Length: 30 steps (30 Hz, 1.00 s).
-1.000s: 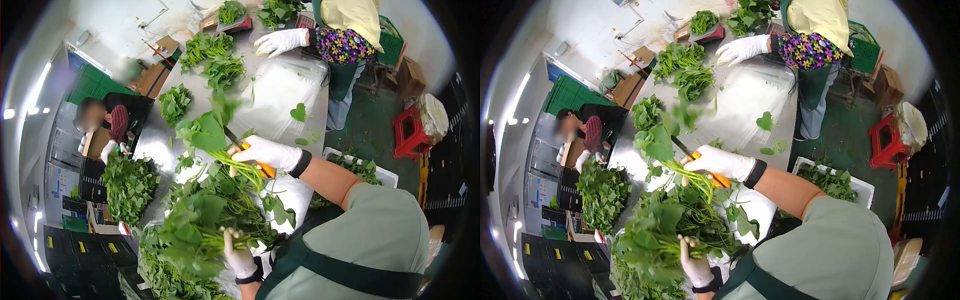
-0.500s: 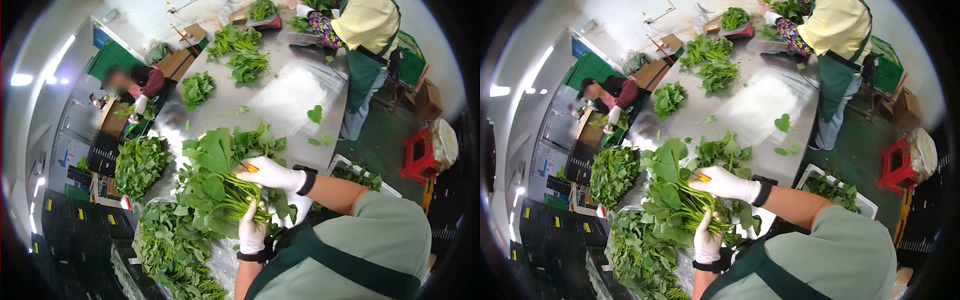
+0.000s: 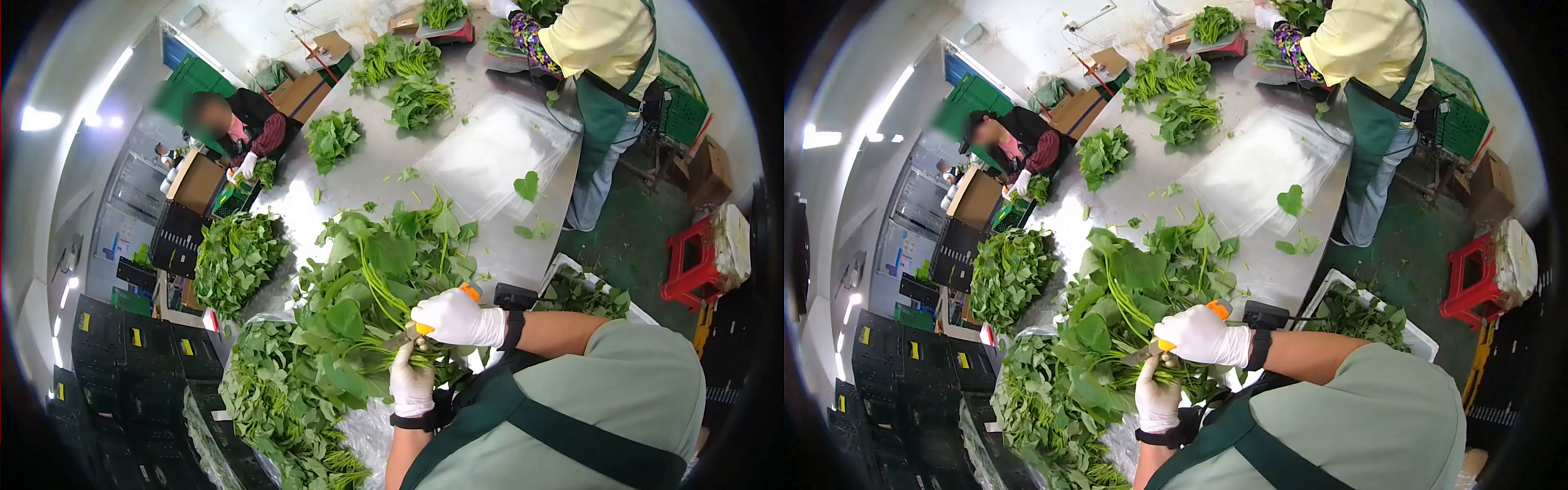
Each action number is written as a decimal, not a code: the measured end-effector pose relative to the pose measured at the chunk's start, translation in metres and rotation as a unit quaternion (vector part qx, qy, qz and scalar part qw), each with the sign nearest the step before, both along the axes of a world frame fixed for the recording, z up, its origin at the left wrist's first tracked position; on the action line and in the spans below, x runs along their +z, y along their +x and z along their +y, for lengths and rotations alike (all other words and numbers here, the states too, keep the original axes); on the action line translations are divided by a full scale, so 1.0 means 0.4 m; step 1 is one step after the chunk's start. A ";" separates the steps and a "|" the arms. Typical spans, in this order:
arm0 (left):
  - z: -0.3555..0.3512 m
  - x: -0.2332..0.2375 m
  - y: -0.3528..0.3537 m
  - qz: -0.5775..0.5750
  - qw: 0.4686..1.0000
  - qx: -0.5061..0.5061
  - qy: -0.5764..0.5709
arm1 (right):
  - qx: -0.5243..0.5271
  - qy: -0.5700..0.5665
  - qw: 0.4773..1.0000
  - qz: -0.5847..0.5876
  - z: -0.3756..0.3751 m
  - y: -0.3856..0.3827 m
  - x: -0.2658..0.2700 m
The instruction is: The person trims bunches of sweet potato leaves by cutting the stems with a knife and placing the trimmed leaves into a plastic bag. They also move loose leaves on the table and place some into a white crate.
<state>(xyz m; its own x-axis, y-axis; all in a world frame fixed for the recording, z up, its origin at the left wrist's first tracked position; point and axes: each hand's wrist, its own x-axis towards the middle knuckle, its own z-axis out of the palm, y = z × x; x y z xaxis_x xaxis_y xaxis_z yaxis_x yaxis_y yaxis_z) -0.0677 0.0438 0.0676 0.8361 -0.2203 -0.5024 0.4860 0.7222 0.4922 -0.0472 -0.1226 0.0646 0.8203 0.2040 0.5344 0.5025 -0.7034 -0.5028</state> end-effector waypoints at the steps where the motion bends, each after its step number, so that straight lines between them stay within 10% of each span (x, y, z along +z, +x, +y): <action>1: 0.002 0.002 0.003 0.006 1.000 0.005 -0.010 | 0.003 0.025 0.999 -0.024 0.003 -0.001 0.000; 9: 0.007 0.047 -0.002 -0.126 0.977 -0.031 0.172 | 0.030 0.180 0.978 0.104 0.004 0.002 0.030; 15: 0.000 0.059 0.014 -0.023 0.997 0.025 0.072 | 0.073 0.276 0.951 0.123 0.008 0.029 0.041; 17: 0.000 0.062 0.012 -0.157 0.949 -0.037 0.270 | 0.102 0.313 0.924 0.195 0.004 0.045 0.028; 19: -0.021 0.101 0.023 -0.076 0.995 0.036 0.052 | 0.089 0.263 0.936 0.215 -0.005 0.049 0.042; 30: -0.027 0.096 0.030 -0.082 0.993 0.009 0.085 | 0.069 0.255 0.954 0.142 -0.014 0.051 0.060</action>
